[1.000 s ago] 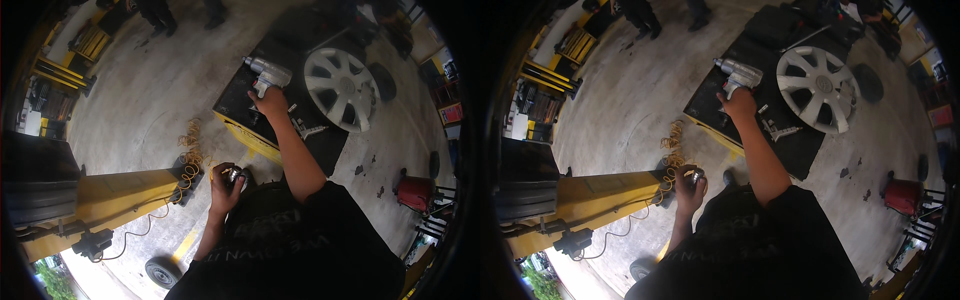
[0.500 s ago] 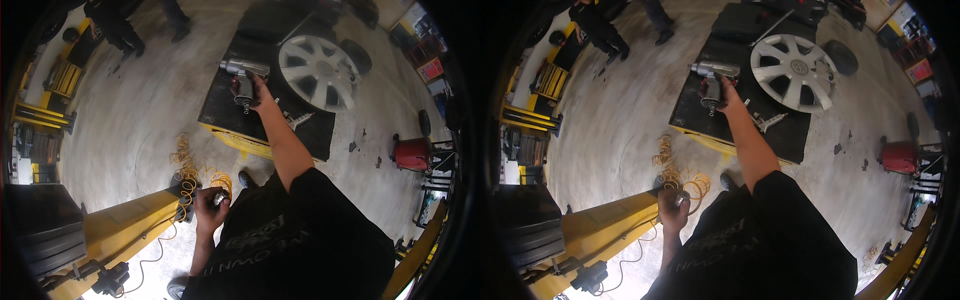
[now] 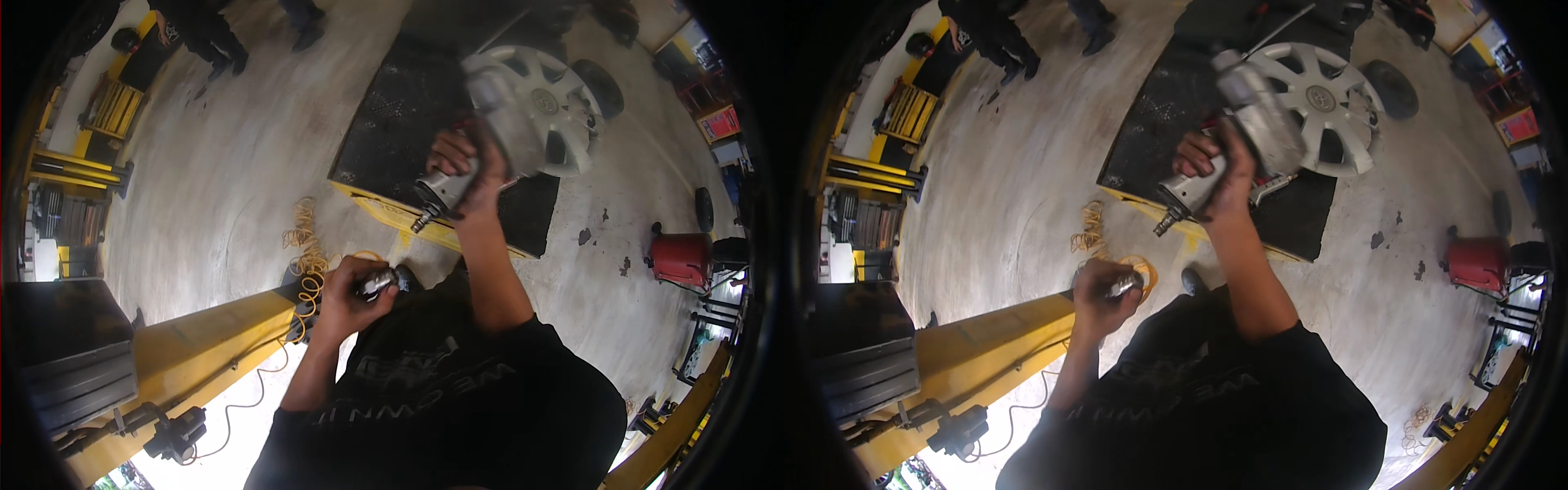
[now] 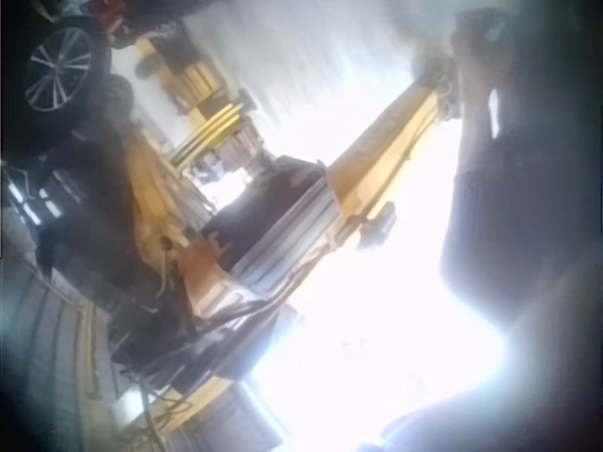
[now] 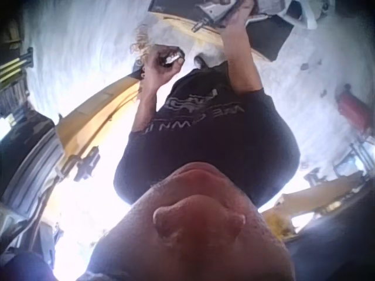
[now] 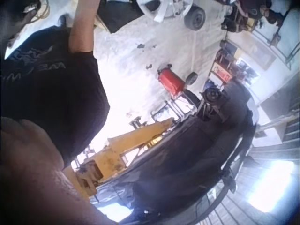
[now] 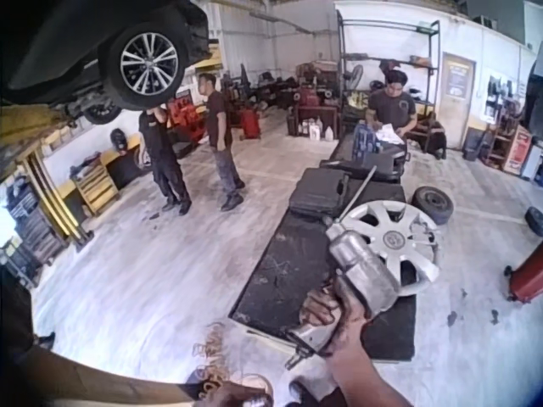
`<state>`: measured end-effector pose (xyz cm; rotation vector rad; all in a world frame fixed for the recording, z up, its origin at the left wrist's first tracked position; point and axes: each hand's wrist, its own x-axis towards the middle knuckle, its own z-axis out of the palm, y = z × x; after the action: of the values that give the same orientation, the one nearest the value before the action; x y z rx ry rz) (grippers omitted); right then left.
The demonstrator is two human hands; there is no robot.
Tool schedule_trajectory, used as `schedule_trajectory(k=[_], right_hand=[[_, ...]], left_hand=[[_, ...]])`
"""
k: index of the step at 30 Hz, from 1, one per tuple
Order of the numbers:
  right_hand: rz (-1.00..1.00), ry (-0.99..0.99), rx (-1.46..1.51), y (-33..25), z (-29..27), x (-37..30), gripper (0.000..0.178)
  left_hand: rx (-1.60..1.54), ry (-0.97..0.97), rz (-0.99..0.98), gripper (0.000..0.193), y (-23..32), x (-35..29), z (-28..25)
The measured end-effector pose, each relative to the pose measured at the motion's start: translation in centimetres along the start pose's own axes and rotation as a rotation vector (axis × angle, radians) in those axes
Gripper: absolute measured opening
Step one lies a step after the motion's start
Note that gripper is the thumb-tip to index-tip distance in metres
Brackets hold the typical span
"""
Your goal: The person attaches a socket to a pneumatic impact wrench to loosen bolts under a raised vehicle, loosens bolts using a breaker bar, and operates the pneumatic impact wrench under the vehicle again.
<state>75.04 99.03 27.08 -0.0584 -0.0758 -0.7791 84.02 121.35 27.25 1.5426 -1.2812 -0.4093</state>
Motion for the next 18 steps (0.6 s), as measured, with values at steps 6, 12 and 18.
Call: schedule_trajectory(k=[6,12,18], right_hand=[[-0.395,-0.322,-0.299,-2.5,6.9,-5.5,0.022],[-0.562,-0.371,-0.443,-4.5,8.7,-8.8,0.019],[-0.592,-0.399,-0.456,-5.6,8.6,-9.7,0.022]], left_hand=[[-0.146,-0.099,0.078,0.033,0.7,3.7,2.5],[-0.296,-0.202,0.253,0.036,2.3,6.4,4.7],[-0.234,-0.266,0.376,0.037,4.4,8.2,5.7]])
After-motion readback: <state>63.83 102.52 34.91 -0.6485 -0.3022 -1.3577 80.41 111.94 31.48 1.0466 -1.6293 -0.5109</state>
